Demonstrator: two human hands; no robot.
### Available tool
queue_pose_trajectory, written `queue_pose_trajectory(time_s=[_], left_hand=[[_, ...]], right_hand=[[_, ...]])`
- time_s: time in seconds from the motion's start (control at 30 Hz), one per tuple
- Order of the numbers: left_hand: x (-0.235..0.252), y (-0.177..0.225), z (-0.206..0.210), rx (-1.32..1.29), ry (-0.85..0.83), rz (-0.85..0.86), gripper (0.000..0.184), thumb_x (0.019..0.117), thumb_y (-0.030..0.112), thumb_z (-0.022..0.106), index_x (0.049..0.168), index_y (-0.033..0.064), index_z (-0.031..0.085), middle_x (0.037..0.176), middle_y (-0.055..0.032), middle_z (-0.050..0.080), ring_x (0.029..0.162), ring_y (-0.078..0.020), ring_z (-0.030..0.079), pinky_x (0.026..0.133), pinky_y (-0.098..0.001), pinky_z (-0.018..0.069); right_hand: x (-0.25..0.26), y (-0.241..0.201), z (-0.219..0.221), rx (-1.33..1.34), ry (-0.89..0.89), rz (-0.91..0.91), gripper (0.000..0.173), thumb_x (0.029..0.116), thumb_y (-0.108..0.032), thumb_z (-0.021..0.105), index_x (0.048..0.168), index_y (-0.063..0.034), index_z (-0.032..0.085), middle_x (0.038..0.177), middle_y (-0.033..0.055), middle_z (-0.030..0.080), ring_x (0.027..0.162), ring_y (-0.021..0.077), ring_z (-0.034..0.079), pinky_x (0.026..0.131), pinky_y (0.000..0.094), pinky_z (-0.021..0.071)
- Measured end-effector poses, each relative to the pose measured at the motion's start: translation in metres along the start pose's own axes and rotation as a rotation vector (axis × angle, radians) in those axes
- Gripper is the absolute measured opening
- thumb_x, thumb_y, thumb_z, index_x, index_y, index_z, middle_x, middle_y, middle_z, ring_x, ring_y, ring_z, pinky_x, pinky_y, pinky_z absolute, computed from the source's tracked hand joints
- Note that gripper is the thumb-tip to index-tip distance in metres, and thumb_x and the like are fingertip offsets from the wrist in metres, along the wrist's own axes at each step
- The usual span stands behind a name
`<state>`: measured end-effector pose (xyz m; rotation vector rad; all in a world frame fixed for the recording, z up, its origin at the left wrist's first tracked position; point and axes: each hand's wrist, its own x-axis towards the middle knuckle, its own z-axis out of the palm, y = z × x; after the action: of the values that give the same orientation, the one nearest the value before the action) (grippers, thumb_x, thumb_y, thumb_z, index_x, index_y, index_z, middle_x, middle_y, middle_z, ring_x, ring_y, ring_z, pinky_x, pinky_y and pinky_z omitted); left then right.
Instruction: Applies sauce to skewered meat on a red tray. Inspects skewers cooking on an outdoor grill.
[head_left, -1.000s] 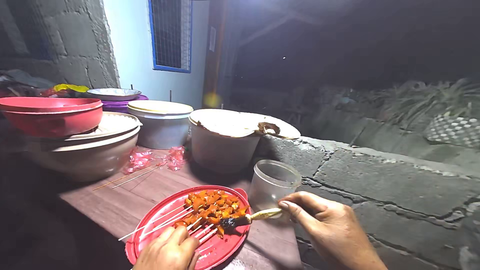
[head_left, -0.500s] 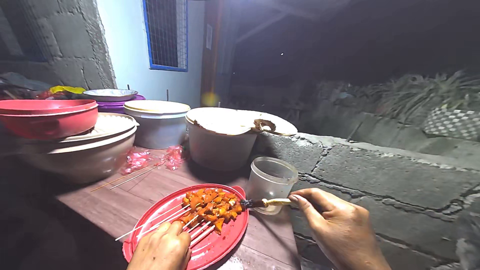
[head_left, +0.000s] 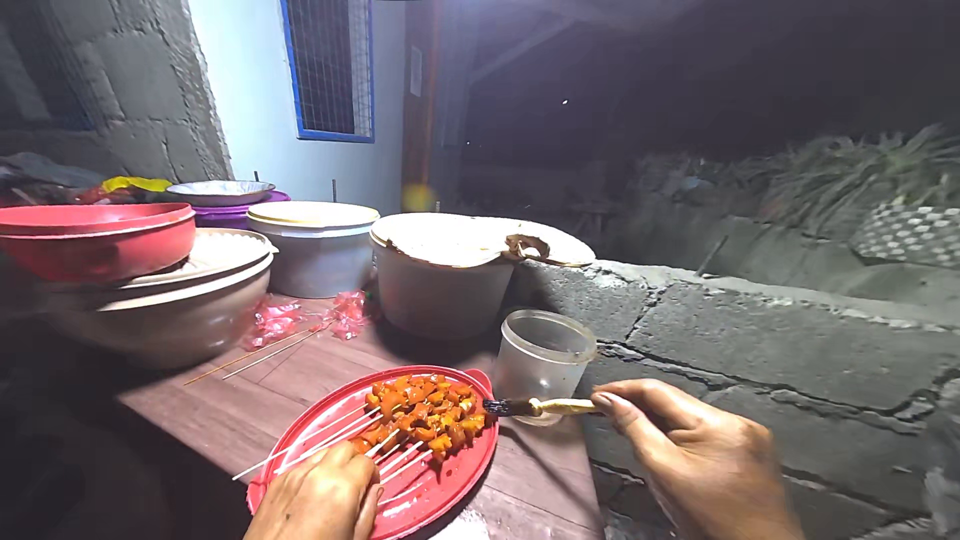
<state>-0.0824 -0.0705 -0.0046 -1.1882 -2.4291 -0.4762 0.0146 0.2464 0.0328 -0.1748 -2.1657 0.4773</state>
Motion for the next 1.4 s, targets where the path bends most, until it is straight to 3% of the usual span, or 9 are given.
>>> queue_pose_trajectory(time_s=[0.1,0.3,0.47,0.7,0.87,1.1,1.33,1.4], left_hand=[[0.001,-0.002,-0.006,-0.145,-0.094,-0.091,0.022,0.0978,0.022,0.058,0.094,0.0047,0.072,0.089,-0.0134,0.071,0.08,-0.0306,0.072,0.067,-0.0508,0.0579],[-0.002,-0.003,-0.006,-0.18,-0.104,-0.115,0.023,0.0978,0.022,0.059,0.095,0.0052,0.074,0.087,-0.0134,0.071,0.079,-0.0302,0.072,0.067,-0.0507,0.0576],[-0.005,-0.002,-0.008,-0.18,-0.125,-0.119,0.022,0.0978,0.023,0.06,0.096,0.0069,0.075,0.087,-0.0128,0.07,0.077,-0.0294,0.071,0.065,-0.0494,0.0573],[-0.008,0.0,-0.011,-0.202,-0.152,-0.09,0.019,0.0934,0.025,0.068,0.097,0.0082,0.077,0.082,-0.0116,0.069,0.069,-0.0278,0.068,0.06,-0.0484,0.0557],[-0.007,0.004,-0.013,-0.172,-0.174,-0.092,0.018,0.0901,0.024,0.072,0.096,0.007,0.077,0.083,-0.0132,0.069,0.07,-0.0302,0.069,0.06,-0.0504,0.0558],[0.0,0.004,-0.01,-0.057,-0.217,-0.085,0.017,0.0896,0.023,0.072,0.088,0.0071,0.076,0.08,-0.0127,0.07,0.07,-0.0319,0.07,0.059,-0.0544,0.0562],[-0.001,-0.003,-0.01,-0.087,-0.189,-0.057,0.018,0.093,0.022,0.066,0.09,0.0079,0.077,0.08,-0.0117,0.069,0.069,-0.0304,0.07,0.059,-0.0524,0.0561],[-0.001,-0.005,-0.01,-0.1,-0.178,-0.05,0.019,0.0937,0.023,0.065,0.09,0.0078,0.076,0.081,-0.0116,0.07,0.071,-0.0303,0.071,0.059,-0.0523,0.0564]], right_hand=[[-0.007,-0.018,-0.012,0.149,-0.034,0.061,0.017,0.0951,-0.019,0.063,0.096,-0.0067,0.075,0.081,-0.0004,0.071,0.062,0.0012,0.062,0.057,0.0209,0.053],[-0.02,-0.044,-0.006,0.358,-0.113,0.06,0.013,0.0957,-0.012,0.066,0.095,-0.0024,0.075,0.083,0.0,0.072,0.067,-0.0018,0.063,0.061,0.0159,0.0549],[-0.017,-0.005,0.016,0.186,-0.052,0.073,0.017,0.0927,-0.024,0.064,0.091,-0.0132,0.076,0.075,-0.0068,0.07,0.059,-0.0016,0.06,0.053,0.0189,0.0517],[-0.021,-0.026,0.002,0.154,-0.093,0.037,0.017,0.0938,-0.019,0.065,0.092,-0.0071,0.077,0.079,0.0,0.072,0.067,-0.0004,0.064,0.062,0.0173,0.0537],[-0.017,-0.036,-0.015,-0.001,-0.167,-0.074,0.02,0.0961,-0.018,0.062,0.092,-0.0052,0.077,0.079,0.0057,0.073,0.066,0.008,0.065,0.062,0.0241,0.053],[-0.013,-0.021,0.006,-0.087,-0.056,-0.151,0.024,0.0946,-0.026,0.059,0.089,-0.0117,0.077,0.078,-0.0002,0.072,0.066,0.0059,0.066,0.06,0.0237,0.0548],[-0.008,-0.019,0.003,-0.138,0.003,-0.203,0.025,0.0967,-0.026,0.058,0.091,-0.0114,0.078,0.08,0.0011,0.073,0.068,0.0073,0.067,0.061,0.0233,0.0545],[-0.009,-0.018,0.01,-0.165,-0.005,-0.248,0.026,0.097,-0.027,0.057,0.089,-0.0118,0.076,0.078,0.001,0.072,0.066,0.0103,0.067,0.056,0.0275,0.0541]])
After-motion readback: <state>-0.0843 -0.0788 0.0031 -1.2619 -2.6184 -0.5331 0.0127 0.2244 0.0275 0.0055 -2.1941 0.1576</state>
